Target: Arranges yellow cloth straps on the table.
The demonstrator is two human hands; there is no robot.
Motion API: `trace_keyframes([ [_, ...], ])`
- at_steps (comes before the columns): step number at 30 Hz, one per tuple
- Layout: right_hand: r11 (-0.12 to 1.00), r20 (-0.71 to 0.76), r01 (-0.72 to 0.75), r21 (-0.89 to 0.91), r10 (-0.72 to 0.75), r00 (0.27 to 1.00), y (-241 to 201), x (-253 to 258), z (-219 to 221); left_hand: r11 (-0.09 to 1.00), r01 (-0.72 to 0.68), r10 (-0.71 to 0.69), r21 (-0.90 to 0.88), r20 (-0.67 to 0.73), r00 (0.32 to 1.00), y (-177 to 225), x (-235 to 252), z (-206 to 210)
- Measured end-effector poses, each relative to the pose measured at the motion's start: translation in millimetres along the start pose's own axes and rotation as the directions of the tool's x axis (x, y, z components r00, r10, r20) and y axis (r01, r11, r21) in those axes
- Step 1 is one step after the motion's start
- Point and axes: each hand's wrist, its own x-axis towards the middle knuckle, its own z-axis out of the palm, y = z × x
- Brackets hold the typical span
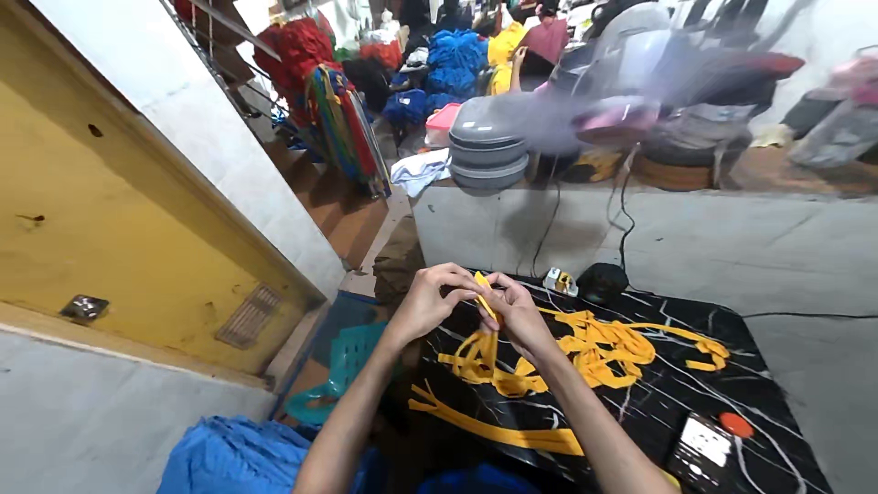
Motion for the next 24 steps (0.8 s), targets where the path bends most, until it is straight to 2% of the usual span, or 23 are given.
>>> trace_keyframes([
  [6,0.987,0.084,0.059,-0.149,-0.047,0.995,-4,-4,0,0.941,0.221,-0.233,-0.257,-0.020,0.972,-4,0,3],
  [9,0.995,0.114,0.014,-0.101,-0.002,0.994,-6,-2,-1,0.938,0.148,-0.151,-0.315,0.017,0.988,-20,-10,9],
  [12,0.998,0.158,-0.034,-0.055,0.042,0.987,-5,1,-5,0.959,0.023,-0.022,-0.282,0.006,1.000,-36,-24,13],
  [16,0.986,0.172,-0.135,-0.099,0.151,0.974,-1,-1,-12,0.961,0.038,-0.056,-0.275,-0.056,0.997,-28,-24,3],
  [19,0.975,0.110,-0.171,-0.145,0.187,0.976,3,-4,-27,0.959,0.039,-0.059,-0.279,-0.064,0.996,-26,-17,-14],
  [21,0.982,0.056,-0.186,-0.016,0.187,0.981,3,-9,-36,0.983,0.002,-0.015,-0.181,-0.072,0.997,-44,-26,-14],
  [24,0.963,-0.079,-0.170,0.211,0.190,0.979,0,-15,-38,0.979,-0.059,0.067,0.194,-0.038,0.997,-63,-33,13],
])
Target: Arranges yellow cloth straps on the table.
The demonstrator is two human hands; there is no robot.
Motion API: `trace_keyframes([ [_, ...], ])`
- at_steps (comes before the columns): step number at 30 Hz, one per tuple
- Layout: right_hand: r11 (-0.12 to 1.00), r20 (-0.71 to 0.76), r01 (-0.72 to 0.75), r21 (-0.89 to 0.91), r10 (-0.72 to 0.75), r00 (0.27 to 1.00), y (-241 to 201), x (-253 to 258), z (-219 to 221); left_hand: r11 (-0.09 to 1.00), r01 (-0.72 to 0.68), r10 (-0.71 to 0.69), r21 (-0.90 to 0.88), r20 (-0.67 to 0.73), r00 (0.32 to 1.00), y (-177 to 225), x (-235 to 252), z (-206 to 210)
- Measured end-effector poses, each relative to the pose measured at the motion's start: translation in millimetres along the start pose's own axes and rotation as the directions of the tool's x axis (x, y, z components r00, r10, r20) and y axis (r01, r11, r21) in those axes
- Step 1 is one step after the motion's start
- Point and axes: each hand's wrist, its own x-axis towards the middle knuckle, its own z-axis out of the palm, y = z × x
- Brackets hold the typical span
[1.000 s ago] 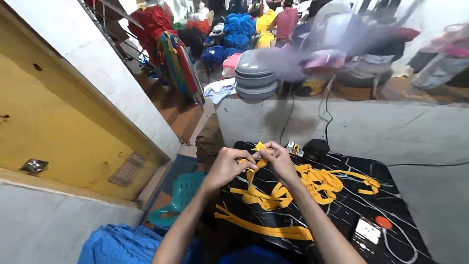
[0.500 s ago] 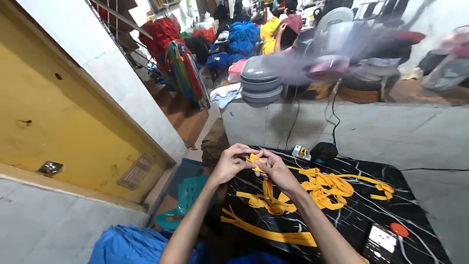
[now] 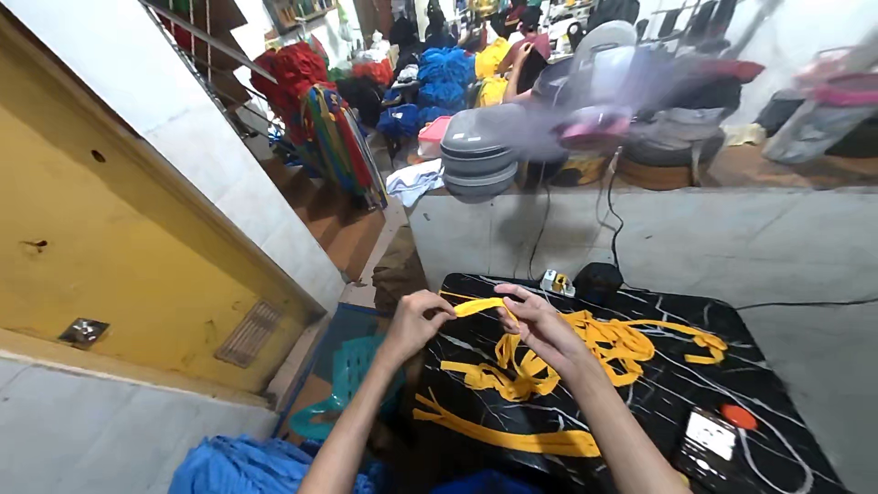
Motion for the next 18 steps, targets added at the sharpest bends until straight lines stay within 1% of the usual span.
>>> trace_keyframes([
  [1,0.999,-0.029,0.017,0.027,-0.016,0.999,1,-1,0,0.994,-0.029,0.028,0.109,0.017,0.999,0,1,12],
  [2,0.999,-0.041,0.043,0.012,-0.042,0.998,1,-1,1,0.981,-0.074,0.068,0.180,0.038,0.997,0,2,23],
  [3,0.996,-0.044,0.078,-0.051,-0.080,0.996,3,-1,2,0.969,-0.124,0.112,0.215,0.065,0.992,2,3,32],
  [5,0.946,-0.048,0.186,-0.267,-0.206,0.977,8,3,6,0.948,-0.236,0.215,0.213,0.118,0.970,13,6,44],
  [6,0.906,-0.032,0.219,-0.362,-0.247,0.968,9,4,7,0.941,-0.281,0.260,0.190,0.127,0.957,20,10,47],
  [7,0.872,0.000,0.231,-0.432,-0.256,0.967,10,5,7,0.940,-0.296,0.280,0.168,0.112,0.953,26,14,49],
  [8,0.852,0.029,0.227,-0.471,-0.242,0.970,10,4,7,0.948,-0.275,0.265,0.158,0.083,0.961,32,19,48],
  [10,0.855,0.068,0.221,-0.469,-0.214,0.974,6,1,8,0.982,-0.153,0.152,0.114,0.019,0.988,38,29,45],
  [12,0.860,0.112,0.243,-0.449,-0.215,0.970,0,-4,7,0.998,0.010,-0.008,-0.058,0.042,0.999,38,33,41],
  [13,0.857,0.145,0.257,-0.446,-0.214,0.966,-2,-5,5,0.984,0.072,-0.067,-0.161,0.041,0.997,37,33,43],
  [15,0.855,0.180,0.279,-0.438,-0.220,0.959,0,-5,2,0.950,0.146,-0.156,-0.278,-0.012,0.988,33,30,53],
  [17,0.848,0.155,0.281,-0.450,-0.235,0.959,4,-1,-1,0.939,0.182,-0.213,-0.291,-0.080,0.974,27,28,66],
  [18,0.846,0.115,0.276,-0.456,-0.252,0.961,5,0,-2,0.936,0.205,-0.242,-0.287,-0.098,0.965,24,27,73],
])
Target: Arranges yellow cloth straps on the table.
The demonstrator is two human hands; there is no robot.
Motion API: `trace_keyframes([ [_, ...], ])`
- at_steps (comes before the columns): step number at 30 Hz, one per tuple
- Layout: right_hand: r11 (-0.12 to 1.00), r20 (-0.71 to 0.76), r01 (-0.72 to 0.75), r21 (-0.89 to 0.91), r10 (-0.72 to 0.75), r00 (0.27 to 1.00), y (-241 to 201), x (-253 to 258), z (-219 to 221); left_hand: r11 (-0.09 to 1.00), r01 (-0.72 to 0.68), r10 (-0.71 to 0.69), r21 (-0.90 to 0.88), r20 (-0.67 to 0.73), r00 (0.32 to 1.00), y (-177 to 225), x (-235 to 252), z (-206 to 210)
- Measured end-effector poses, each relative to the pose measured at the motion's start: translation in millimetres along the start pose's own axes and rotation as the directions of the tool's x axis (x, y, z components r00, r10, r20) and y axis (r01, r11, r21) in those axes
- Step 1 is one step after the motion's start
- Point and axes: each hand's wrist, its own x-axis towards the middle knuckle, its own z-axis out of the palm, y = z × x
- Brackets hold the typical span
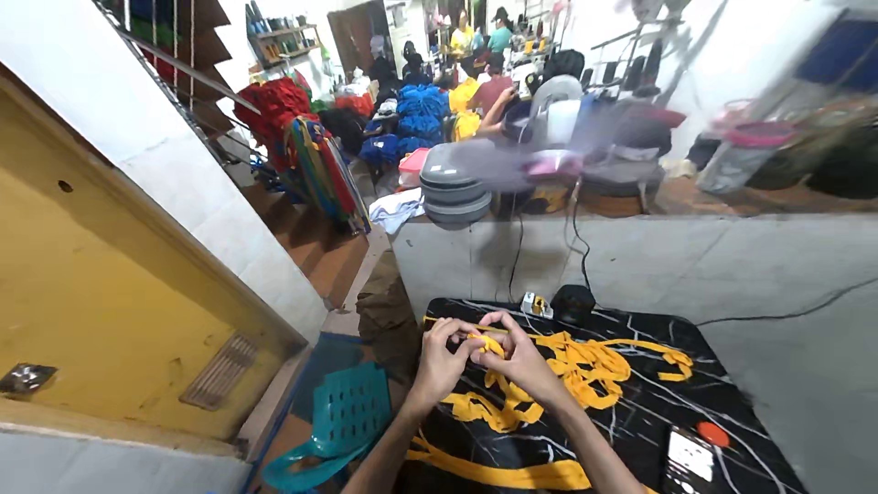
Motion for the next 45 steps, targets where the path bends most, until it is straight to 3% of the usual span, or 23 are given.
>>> trace_keyframes([
  [3,0.998,-0.180,0.011,-0.065,-0.022,0.983,6,0,3,0.997,0.058,-0.057,-0.044,0.015,0.998,-7,-5,13],
  [6,0.958,-0.280,0.023,-0.285,-0.106,0.954,18,-4,11,0.992,0.117,-0.119,-0.051,-0.027,0.993,-8,-7,21],
  [8,0.946,-0.302,0.019,-0.325,-0.123,0.945,25,-6,13,0.996,0.065,-0.060,0.053,-0.093,0.994,-8,-9,23],
  [11,0.975,-0.341,-0.014,-0.223,-0.065,0.938,32,-7,12,0.982,-0.049,0.070,0.183,-0.112,0.991,-14,-11,30],
  [14,0.915,-0.425,-0.020,-0.403,-0.167,0.890,36,-7,20,0.991,0.015,-0.003,0.136,-0.085,0.996,-14,-12,38],
  [16,0.801,-0.395,0.054,-0.597,-0.351,0.849,37,-9,26,0.989,0.132,-0.136,-0.062,-0.059,0.989,-13,-11,41],
  [19,0.581,-0.188,0.221,-0.783,-0.559,0.807,43,-17,26,0.890,0.251,-0.274,-0.380,-0.008,0.962,-22,-4,35],
  [23,0.353,0.005,0.310,-0.883,-0.653,0.757,57,-23,17,0.599,0.447,-0.454,-0.664,0.178,0.873,-31,-5,31],
  [24,0.328,0.019,0.303,-0.895,-0.651,0.759,58,-22,16,0.579,0.461,-0.476,-0.673,0.180,0.861,-33,-6,33],
  [26,0.310,0.002,0.247,-0.918,-0.619,0.786,59,-20,15,0.692,0.391,-0.420,-0.607,0.103,0.902,-31,-8,35],
  [29,0.354,-0.098,0.119,-0.928,-0.538,0.837,59,-15,11,0.901,0.169,-0.168,-0.400,0.038,0.985,-26,-12,37],
  [31,0.436,-0.149,0.084,-0.896,-0.475,0.867,57,-15,13,0.946,0.086,-0.092,-0.313,-0.003,0.996,-27,-15,39],
  [37,0.804,-0.238,0.082,-0.589,-0.270,0.933,58,-20,21,0.998,0.029,-0.028,0.047,-0.017,0.999,-18,-25,43],
  [42,0.950,-0.206,0.052,-0.307,-0.120,0.971,58,-23,12,0.989,-0.004,0.000,0.147,0.027,1.000,-22,-24,39],
  [45,0.992,-0.034,-0.106,0.063,0.108,0.994,49,-24,-7,0.991,-0.065,0.062,0.120,0.025,0.998,-25,-24,38],
])
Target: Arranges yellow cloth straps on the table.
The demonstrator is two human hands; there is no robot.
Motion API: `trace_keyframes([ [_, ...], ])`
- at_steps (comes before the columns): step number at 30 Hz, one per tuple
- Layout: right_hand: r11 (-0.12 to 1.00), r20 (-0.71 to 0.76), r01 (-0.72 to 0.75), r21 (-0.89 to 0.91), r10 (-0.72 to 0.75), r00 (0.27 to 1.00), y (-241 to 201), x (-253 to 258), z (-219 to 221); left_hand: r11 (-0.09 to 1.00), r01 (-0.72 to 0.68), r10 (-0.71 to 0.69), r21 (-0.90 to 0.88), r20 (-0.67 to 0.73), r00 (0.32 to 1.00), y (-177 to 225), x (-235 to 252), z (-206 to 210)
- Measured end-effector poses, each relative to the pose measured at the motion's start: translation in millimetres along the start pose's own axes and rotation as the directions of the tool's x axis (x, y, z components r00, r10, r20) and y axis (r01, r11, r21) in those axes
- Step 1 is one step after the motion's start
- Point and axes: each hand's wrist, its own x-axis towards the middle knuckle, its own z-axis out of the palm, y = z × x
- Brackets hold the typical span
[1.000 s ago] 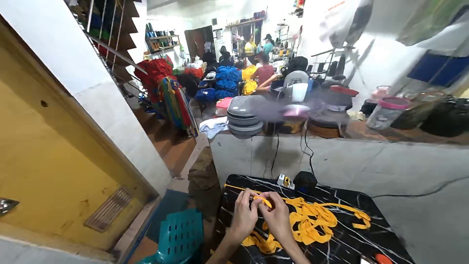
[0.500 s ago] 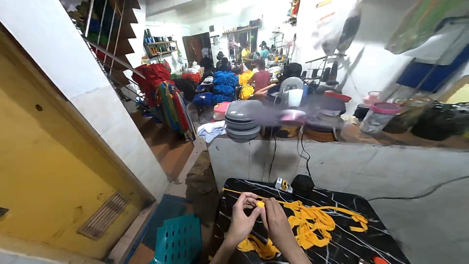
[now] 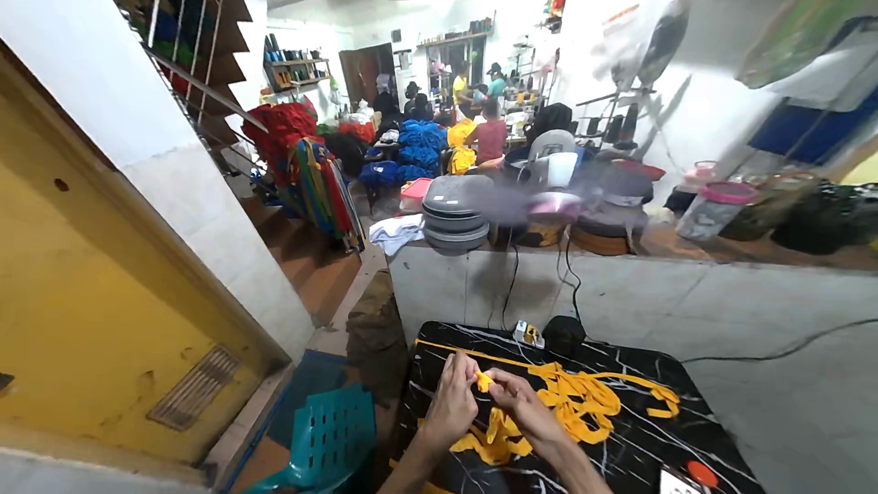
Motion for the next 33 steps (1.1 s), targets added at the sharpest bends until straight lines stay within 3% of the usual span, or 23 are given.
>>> trace_keyframes([
  [2,0.967,0.118,-0.170,0.189,0.150,0.982,-9,1,-10,0.998,-0.049,0.051,0.026,-0.074,0.996,1,1,-1],
  [4,0.913,0.102,-0.255,0.319,0.235,0.967,-8,0,-8,0.999,-0.031,0.033,0.022,-0.091,0.995,1,2,-7],
  [8,0.870,-0.037,-0.225,0.439,0.268,0.963,-11,-6,5,0.965,0.010,0.015,-0.263,0.091,0.996,-5,4,-21],
  [12,0.885,-0.067,-0.187,0.427,0.237,0.969,-14,-7,14,0.953,-0.048,0.043,-0.300,-0.022,0.999,-11,-1,-12],
  [17,0.972,-0.161,-0.099,0.212,0.135,0.978,-15,-6,20,0.950,-0.118,0.057,-0.290,-0.211,0.976,-11,1,-3],
  [20,0.998,-0.199,0.046,-0.045,-0.054,0.978,-16,-9,25,0.910,0.027,-0.131,-0.414,-0.225,0.965,-7,1,-2],
  [22,0.941,-0.274,0.115,-0.318,-0.208,0.939,-12,-11,34,0.866,0.131,-0.258,-0.482,-0.206,0.944,-5,2,2],
  [25,0.764,-0.319,0.039,-0.644,-0.315,0.894,-7,-11,46,0.835,0.199,-0.354,-0.512,-0.223,0.908,-6,6,0],
  [27,0.706,-0.278,-0.054,-0.706,-0.205,0.939,-6,-10,46,0.827,0.215,-0.366,-0.519,-0.208,0.907,-19,5,-6],
  [30,0.711,-0.198,-0.175,-0.681,0.051,0.979,-1,-2,43,0.771,0.281,-0.435,-0.571,-0.149,0.888,-52,-5,-7],
  [33,0.754,-0.123,-0.151,-0.639,0.093,0.988,18,2,47,0.670,0.402,-0.576,-0.624,-0.096,0.812,-73,-9,-5],
])
